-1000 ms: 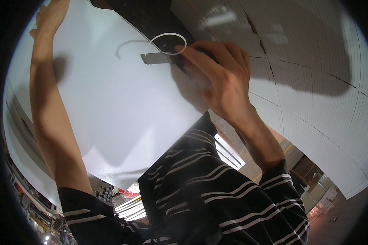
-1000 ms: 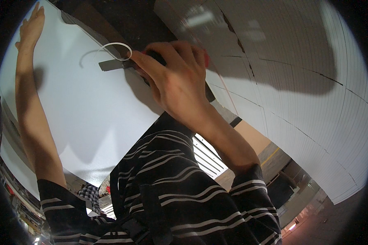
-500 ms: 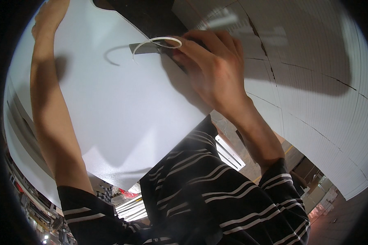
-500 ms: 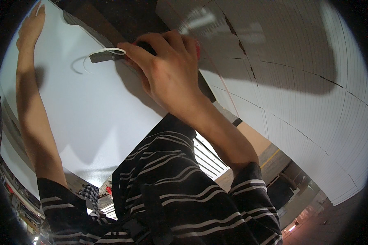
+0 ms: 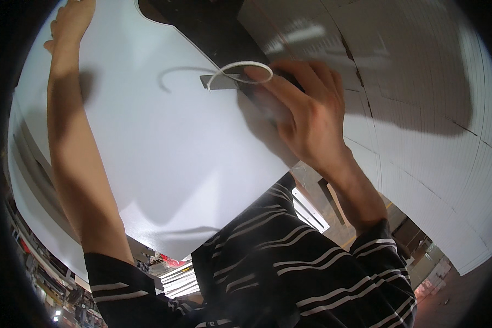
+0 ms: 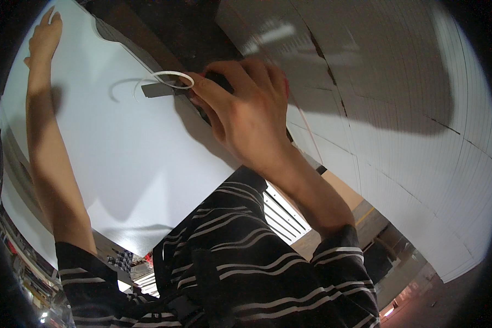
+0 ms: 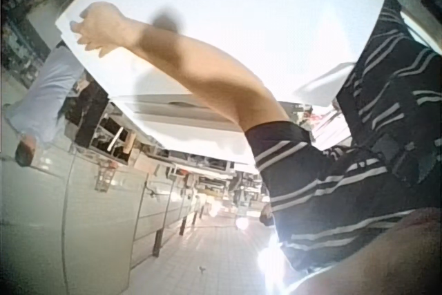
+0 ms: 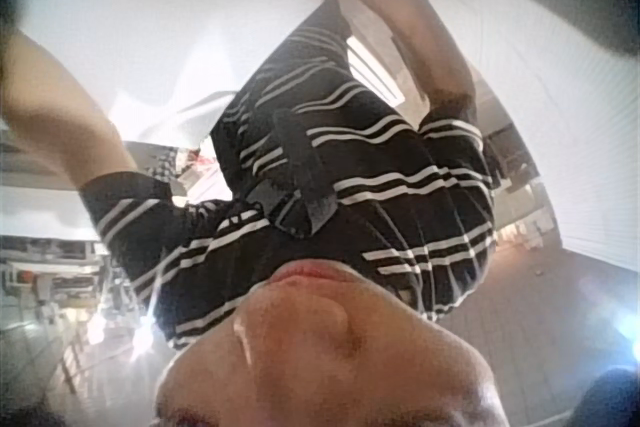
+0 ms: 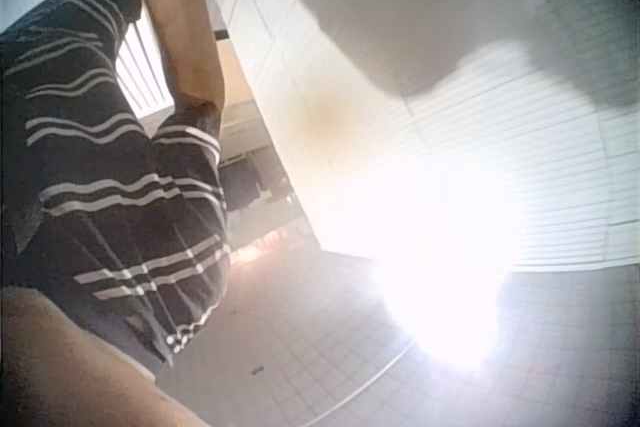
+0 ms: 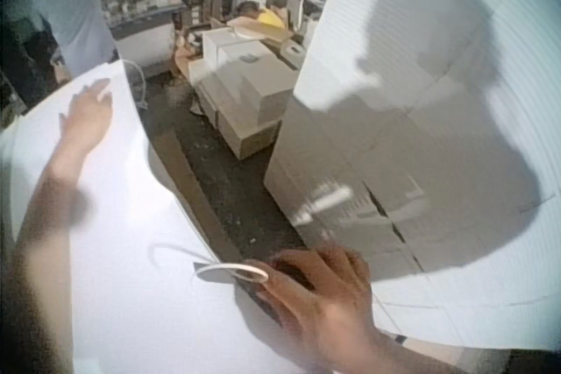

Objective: The person uses a utility knife to cut large white sheets on a workbench. They score the sheets along straight lines and snap them apart, repeating the process on multiple sheets. The cut pieces are set aside on the bench.

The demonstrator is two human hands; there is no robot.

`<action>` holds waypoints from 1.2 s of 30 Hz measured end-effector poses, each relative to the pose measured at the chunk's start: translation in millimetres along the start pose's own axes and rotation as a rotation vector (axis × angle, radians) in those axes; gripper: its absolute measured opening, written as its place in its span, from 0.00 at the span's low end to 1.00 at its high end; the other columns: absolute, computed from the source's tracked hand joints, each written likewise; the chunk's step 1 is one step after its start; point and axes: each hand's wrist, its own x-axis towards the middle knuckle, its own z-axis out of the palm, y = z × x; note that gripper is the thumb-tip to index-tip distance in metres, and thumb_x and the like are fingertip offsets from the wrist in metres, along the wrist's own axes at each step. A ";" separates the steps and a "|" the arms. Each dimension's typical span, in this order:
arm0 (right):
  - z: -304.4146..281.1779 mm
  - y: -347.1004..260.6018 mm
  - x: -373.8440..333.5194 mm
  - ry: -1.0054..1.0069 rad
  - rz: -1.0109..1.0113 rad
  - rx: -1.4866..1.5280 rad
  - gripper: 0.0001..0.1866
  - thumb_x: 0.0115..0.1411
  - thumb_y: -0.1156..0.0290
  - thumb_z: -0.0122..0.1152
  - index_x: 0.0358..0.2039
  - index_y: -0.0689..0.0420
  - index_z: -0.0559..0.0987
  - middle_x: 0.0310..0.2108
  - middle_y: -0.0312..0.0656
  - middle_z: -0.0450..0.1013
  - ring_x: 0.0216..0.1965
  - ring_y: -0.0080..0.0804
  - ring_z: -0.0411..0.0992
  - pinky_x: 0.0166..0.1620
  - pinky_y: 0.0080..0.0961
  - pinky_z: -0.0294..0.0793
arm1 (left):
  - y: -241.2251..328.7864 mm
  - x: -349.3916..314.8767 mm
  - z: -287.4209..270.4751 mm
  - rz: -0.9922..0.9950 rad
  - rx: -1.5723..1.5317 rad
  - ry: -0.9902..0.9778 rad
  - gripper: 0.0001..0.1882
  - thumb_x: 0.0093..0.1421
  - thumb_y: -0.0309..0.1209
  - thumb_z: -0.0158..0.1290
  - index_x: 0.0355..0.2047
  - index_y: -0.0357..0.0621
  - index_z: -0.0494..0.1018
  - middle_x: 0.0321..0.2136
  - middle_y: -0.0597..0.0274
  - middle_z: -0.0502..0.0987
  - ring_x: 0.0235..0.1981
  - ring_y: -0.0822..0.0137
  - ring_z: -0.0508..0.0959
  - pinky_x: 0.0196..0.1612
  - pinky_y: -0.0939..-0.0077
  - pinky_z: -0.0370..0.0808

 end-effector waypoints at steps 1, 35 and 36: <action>-1.5 -2.3 0.8 -0.004 0.004 -0.007 0.33 0.47 0.85 0.61 0.54 0.45 0.84 0.43 0.40 0.80 0.45 0.40 0.75 0.48 0.37 0.69 | 1.1 -1.9 -3.7 0.005 -0.003 0.007 0.33 0.69 0.60 0.37 0.73 0.78 0.58 0.72 0.53 0.62 0.73 0.40 0.59 0.67 0.17 0.42; 24.9 -31.6 74.7 0.080 -0.013 0.000 0.17 0.58 0.70 0.73 0.48 0.44 0.87 0.43 0.35 0.81 0.44 0.36 0.76 0.49 0.37 0.70 | 39.3 -47.1 -71.9 -0.080 0.069 -0.078 0.27 0.73 0.43 0.39 0.71 0.65 0.61 0.72 0.41 0.58 0.73 0.40 0.54 0.71 0.29 0.49; 26.5 -31.4 77.9 0.083 -0.015 0.007 0.17 0.58 0.70 0.73 0.48 0.45 0.87 0.42 0.35 0.82 0.44 0.36 0.77 0.49 0.37 0.70 | 38.5 -46.8 -71.4 -0.085 0.066 -0.073 0.27 0.73 0.43 0.39 0.71 0.64 0.61 0.72 0.41 0.58 0.73 0.40 0.54 0.72 0.30 0.49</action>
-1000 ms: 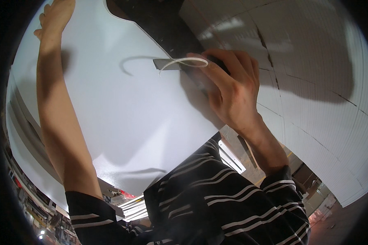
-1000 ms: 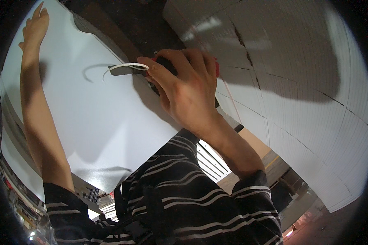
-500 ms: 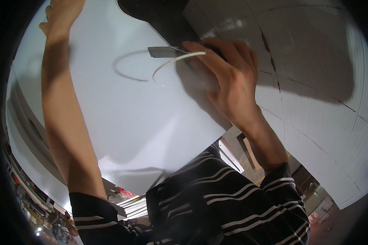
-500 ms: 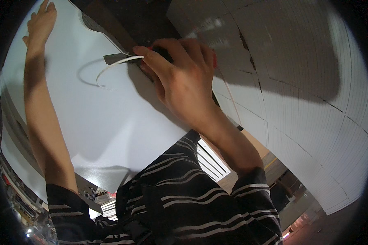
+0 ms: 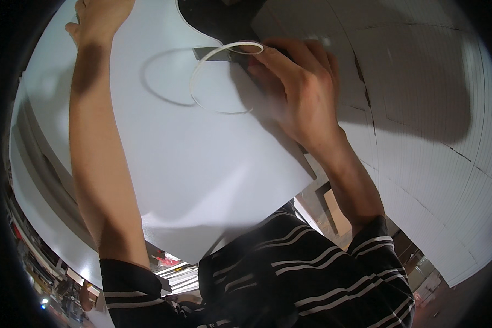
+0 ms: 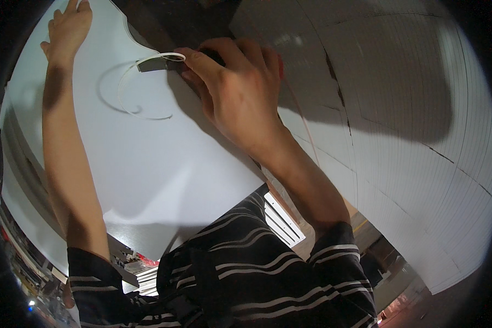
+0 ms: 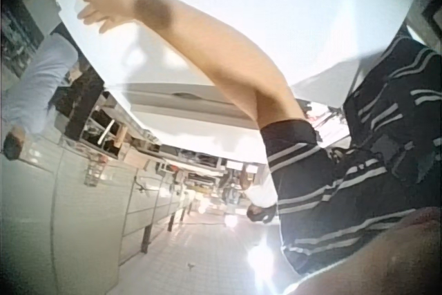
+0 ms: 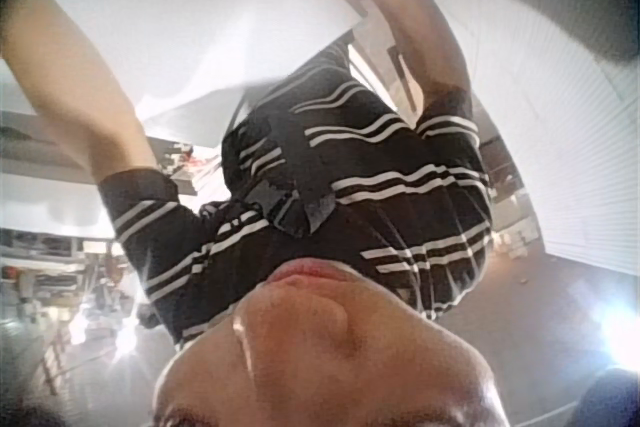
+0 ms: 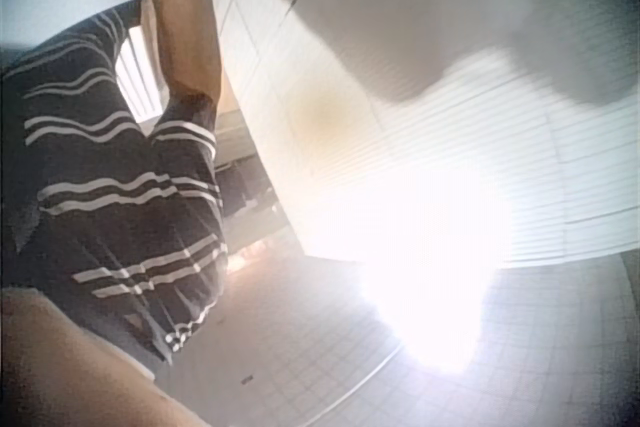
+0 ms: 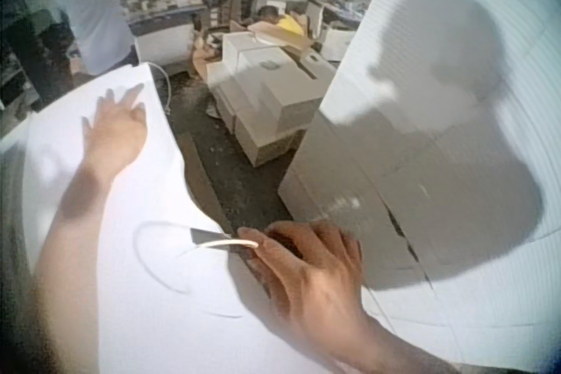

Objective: The person uses a utility knife to cut large white sheets on a workbench. They score the sheets along straight lines and snap them apart, repeating the process on multiple sheets. The cut pieces are set aside on the bench.

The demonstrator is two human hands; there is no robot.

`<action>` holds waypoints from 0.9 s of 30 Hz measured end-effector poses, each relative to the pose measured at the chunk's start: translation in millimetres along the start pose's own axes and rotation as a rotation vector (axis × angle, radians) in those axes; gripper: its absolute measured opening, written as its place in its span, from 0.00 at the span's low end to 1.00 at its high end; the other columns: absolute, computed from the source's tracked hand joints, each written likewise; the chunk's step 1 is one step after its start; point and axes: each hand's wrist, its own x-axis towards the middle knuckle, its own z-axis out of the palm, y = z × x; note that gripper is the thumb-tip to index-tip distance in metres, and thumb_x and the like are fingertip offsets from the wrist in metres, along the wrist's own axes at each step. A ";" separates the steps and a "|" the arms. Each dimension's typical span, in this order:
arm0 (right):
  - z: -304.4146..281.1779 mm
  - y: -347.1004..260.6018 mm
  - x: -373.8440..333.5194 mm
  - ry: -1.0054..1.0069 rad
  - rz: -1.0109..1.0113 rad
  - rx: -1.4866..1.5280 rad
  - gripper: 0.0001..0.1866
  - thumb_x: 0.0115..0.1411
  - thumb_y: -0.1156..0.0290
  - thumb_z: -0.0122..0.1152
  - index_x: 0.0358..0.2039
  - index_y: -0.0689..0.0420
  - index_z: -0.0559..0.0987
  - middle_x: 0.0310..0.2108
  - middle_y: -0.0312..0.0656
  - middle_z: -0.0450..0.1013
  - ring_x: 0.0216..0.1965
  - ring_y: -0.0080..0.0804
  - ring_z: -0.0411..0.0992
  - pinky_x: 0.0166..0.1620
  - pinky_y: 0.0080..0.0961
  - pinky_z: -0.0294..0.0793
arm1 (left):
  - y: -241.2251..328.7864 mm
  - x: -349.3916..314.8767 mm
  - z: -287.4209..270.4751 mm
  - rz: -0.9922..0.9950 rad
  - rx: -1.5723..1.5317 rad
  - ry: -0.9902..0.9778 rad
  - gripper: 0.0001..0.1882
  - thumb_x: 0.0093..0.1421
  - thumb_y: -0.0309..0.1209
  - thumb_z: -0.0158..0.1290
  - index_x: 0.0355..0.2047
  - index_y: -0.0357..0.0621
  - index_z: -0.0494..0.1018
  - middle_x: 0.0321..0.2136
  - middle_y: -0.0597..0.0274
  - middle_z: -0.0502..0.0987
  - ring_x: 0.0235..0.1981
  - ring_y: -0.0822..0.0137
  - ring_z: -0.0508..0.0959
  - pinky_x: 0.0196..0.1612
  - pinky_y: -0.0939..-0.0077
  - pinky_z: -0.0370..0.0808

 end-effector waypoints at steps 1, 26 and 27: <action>1.9 0.4 2.9 0.007 0.002 0.017 0.17 0.58 0.71 0.73 0.48 0.45 0.87 0.42 0.34 0.82 0.44 0.35 0.77 0.49 0.37 0.70 | -0.6 -0.7 0.0 0.009 -0.013 0.018 0.27 0.73 0.42 0.39 0.71 0.64 0.61 0.72 0.41 0.58 0.74 0.40 0.54 0.72 0.31 0.49; 17.8 16.6 50.3 -0.088 -0.227 0.090 0.16 0.59 0.69 0.72 0.48 0.44 0.87 0.41 0.34 0.82 0.43 0.33 0.77 0.51 0.34 0.71 | -26.6 12.6 -3.9 -0.073 -0.403 0.120 0.23 0.72 0.39 0.43 0.67 0.57 0.66 0.60 0.43 0.75 0.63 0.40 0.71 0.70 0.45 0.58; 19.2 15.2 52.0 -0.086 -0.231 0.089 0.16 0.60 0.69 0.72 0.49 0.44 0.87 0.41 0.34 0.82 0.43 0.33 0.77 0.51 0.34 0.71 | -28.4 13.7 -4.0 -0.077 -0.386 0.125 0.23 0.73 0.39 0.43 0.67 0.57 0.66 0.60 0.43 0.75 0.63 0.40 0.71 0.70 0.46 0.59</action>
